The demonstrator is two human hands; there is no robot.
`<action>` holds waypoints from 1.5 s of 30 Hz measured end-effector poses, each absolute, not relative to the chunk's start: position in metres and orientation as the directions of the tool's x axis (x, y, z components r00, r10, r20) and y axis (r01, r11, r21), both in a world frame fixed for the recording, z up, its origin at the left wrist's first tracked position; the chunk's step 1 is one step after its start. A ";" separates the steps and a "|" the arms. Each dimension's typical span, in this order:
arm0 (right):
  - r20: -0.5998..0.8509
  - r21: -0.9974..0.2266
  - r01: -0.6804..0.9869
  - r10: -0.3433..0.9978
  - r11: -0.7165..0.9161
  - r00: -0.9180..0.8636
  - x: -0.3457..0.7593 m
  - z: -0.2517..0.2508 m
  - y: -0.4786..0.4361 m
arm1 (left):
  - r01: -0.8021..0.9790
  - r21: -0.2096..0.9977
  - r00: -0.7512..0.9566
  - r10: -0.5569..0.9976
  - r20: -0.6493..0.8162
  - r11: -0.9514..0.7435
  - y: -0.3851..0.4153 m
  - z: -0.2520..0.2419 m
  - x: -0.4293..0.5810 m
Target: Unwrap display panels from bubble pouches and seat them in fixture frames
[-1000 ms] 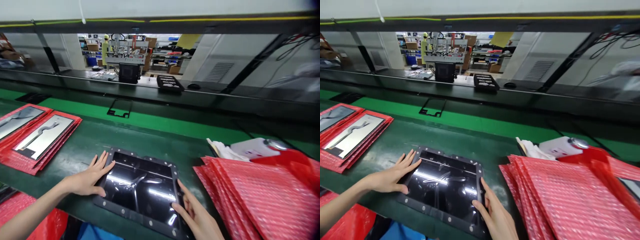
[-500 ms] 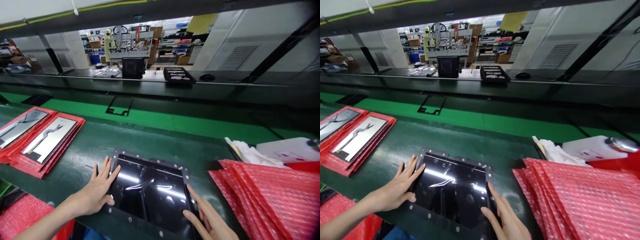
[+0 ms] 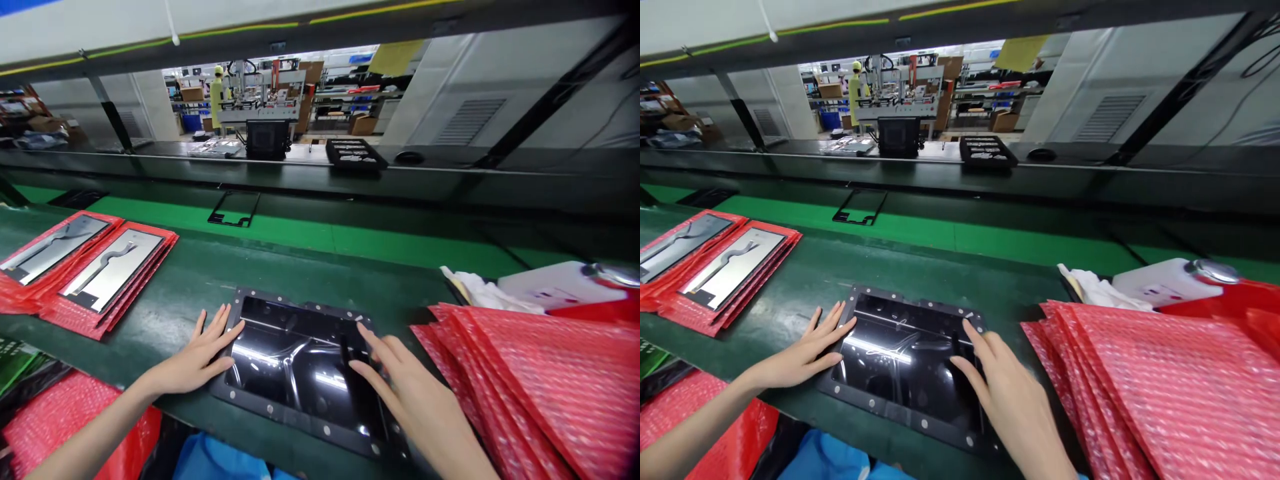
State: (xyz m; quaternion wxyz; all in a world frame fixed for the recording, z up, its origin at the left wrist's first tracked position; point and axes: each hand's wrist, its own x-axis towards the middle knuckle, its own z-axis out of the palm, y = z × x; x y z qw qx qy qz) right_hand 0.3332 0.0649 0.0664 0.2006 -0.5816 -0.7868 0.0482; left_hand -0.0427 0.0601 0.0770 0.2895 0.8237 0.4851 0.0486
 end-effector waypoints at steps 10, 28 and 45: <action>0.303 -0.510 0.656 0.830 0.556 -0.468 0.277 0.063 0.114 | 0.798 0.462 0.508 0.844 -0.172 -0.386 0.051 0.074 -0.037; 0.372 -0.731 0.472 0.868 0.493 -0.330 0.266 0.057 0.131 | 0.927 0.180 0.302 0.939 0.167 -0.330 0.035 0.025 -0.012; 0.409 -0.510 0.721 0.869 0.470 -0.277 0.294 0.079 0.124 | 0.468 0.877 0.097 0.993 0.069 -0.107 0.035 0.026 0.003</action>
